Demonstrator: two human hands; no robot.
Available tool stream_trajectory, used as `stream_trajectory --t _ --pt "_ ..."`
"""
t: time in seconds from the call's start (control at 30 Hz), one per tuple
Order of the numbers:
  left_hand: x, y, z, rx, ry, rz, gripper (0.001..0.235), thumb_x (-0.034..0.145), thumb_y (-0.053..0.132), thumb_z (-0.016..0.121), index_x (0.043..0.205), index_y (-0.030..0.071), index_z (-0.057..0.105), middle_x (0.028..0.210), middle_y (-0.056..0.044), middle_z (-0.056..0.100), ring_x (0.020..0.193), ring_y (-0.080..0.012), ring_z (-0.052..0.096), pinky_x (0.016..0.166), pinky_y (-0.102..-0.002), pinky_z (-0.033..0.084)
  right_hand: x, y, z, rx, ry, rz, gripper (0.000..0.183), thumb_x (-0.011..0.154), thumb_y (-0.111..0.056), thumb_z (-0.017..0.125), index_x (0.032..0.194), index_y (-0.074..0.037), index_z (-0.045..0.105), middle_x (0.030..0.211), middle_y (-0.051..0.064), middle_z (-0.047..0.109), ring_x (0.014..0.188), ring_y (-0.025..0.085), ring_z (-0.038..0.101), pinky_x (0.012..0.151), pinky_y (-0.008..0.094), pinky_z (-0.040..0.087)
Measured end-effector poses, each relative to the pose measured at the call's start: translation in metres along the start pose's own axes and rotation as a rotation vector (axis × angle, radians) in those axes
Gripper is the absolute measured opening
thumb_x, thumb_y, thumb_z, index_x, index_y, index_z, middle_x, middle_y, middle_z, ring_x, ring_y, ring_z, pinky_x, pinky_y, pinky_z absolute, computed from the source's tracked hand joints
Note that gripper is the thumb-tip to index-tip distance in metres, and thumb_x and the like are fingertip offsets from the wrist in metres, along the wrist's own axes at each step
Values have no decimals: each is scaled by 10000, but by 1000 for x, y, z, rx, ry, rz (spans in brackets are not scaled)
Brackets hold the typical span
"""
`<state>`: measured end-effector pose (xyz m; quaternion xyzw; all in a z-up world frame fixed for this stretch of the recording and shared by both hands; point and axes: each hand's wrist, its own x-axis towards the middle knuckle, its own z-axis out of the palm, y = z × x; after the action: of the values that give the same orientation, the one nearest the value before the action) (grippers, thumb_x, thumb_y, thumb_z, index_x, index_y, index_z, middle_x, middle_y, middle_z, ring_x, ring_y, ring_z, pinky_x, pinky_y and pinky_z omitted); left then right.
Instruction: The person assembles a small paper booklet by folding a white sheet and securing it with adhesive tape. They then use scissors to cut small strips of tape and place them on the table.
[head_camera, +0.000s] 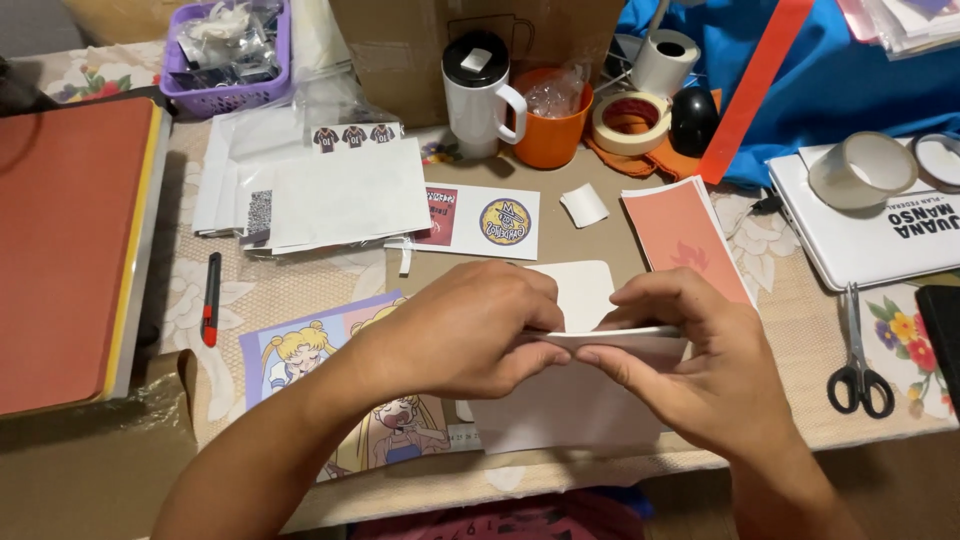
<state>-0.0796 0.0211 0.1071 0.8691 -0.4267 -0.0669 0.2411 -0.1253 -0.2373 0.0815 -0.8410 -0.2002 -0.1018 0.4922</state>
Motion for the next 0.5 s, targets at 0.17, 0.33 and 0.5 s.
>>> stream_trajectory --t 0.17,0.33,0.5 --pt "-7 9 -15 -110 45 -62 366 1021 438 772 840 121 798 808 -33 735 741 -277 671 670 -438 465 -2 16 -3 45 10 -34 569 771 -135 1012 1259 -54 731 1172 89 793 1044 194 790 1108 349 573" --pt "-10 14 -20 -183 125 -92 283 1016 378 772 912 140 886 843 -4 824 747 -213 735 671 -392 518 -8 28 2 100 93 3 539 768 -124 1011 1236 -42 754 1178 89 802 1123 173 730 1224 326 507" --pt "-20 22 -33 -161 175 -92 264 1025 328 777 889 122 870 817 3 776 744 -195 690 655 -378 494 -17 38 -1 416 103 108 189 941 -21 861 1110 36 799 1010 80 830 918 139 750 836 252 657"
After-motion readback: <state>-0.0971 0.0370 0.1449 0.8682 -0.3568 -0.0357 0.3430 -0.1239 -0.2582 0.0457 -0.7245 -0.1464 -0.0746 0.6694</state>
